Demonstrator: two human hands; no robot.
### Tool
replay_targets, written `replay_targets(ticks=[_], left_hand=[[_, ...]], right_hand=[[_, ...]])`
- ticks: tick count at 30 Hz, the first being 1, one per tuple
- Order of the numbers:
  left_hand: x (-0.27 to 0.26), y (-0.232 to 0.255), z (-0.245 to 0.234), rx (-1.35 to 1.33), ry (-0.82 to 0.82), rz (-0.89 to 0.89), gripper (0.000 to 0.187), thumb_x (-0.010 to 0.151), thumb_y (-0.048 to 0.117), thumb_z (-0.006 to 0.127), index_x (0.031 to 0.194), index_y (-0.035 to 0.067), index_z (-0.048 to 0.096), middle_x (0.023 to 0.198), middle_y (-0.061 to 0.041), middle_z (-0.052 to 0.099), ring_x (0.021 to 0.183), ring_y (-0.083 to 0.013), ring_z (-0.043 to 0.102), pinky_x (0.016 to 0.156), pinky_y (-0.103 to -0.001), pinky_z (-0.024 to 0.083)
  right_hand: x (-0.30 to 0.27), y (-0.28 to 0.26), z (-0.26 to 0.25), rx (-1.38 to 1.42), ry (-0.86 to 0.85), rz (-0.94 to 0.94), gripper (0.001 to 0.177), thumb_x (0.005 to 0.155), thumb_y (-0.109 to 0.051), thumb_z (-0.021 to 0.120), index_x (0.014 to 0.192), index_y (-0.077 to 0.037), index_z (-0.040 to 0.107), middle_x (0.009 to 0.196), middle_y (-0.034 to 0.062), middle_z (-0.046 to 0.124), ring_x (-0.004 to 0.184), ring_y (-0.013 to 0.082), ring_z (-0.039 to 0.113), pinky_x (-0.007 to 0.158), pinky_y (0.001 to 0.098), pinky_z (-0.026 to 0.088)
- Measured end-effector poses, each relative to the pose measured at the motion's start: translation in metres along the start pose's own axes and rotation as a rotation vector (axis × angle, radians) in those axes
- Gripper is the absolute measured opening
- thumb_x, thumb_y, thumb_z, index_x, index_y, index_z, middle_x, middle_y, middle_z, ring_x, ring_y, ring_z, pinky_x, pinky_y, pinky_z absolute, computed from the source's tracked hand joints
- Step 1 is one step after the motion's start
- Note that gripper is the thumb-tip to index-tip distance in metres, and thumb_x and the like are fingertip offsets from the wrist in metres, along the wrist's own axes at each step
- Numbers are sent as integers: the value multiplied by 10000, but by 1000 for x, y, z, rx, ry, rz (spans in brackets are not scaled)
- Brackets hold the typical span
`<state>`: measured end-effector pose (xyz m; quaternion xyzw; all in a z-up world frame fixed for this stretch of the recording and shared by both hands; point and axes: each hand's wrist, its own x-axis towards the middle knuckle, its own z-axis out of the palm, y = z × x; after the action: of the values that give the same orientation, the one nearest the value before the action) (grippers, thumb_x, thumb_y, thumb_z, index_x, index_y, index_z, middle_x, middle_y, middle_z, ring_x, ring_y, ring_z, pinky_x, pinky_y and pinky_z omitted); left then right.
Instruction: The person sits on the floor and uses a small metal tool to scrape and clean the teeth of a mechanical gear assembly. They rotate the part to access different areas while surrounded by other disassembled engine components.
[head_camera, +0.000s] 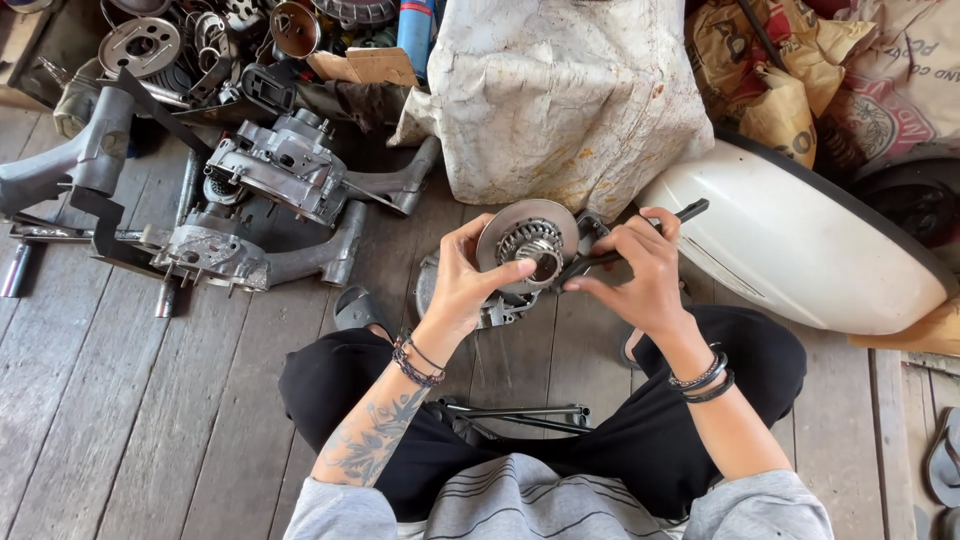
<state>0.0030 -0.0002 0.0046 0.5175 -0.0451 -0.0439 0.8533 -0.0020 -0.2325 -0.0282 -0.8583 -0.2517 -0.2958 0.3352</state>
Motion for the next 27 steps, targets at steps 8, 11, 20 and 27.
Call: replay_targets(ticks=[8,11,20,27], left_hand=[[7,-7,-1,-250,-16,-61,361,703,33,864,1017,14,687,859,-74,713,813,-158,694,709,-279,600],[9,-25,-8,-439,-40,-140,430,756,-18,814,1155,-18,652,999,-145,742,914,-273,751,765,-363,646],[7,-27,-9,-371,-47,-114,503,695,-77,845,1151,-60,634,959,-153,735,894,-256,747,748,-357,646],[10,-33,-12,-290,-46,-43,483,645,-67,862,1028,-11,572,852,-122,667,821,-243,734,688,-318,637]], right_hand=[[-11,33,2,-15,6,146,472,999,-588,619,924,-130,703,639,16,608,630,216,580,927,419,464],[-9,12,6,138,-68,218,509,1047,-563,471,949,-124,711,680,52,611,652,271,591,830,421,496],[-10,6,6,211,-57,91,728,935,-785,398,819,-107,636,633,32,447,602,213,468,832,363,425],[-9,-5,6,242,-22,66,727,820,-837,584,810,-112,643,635,28,460,635,195,486,910,379,396]])
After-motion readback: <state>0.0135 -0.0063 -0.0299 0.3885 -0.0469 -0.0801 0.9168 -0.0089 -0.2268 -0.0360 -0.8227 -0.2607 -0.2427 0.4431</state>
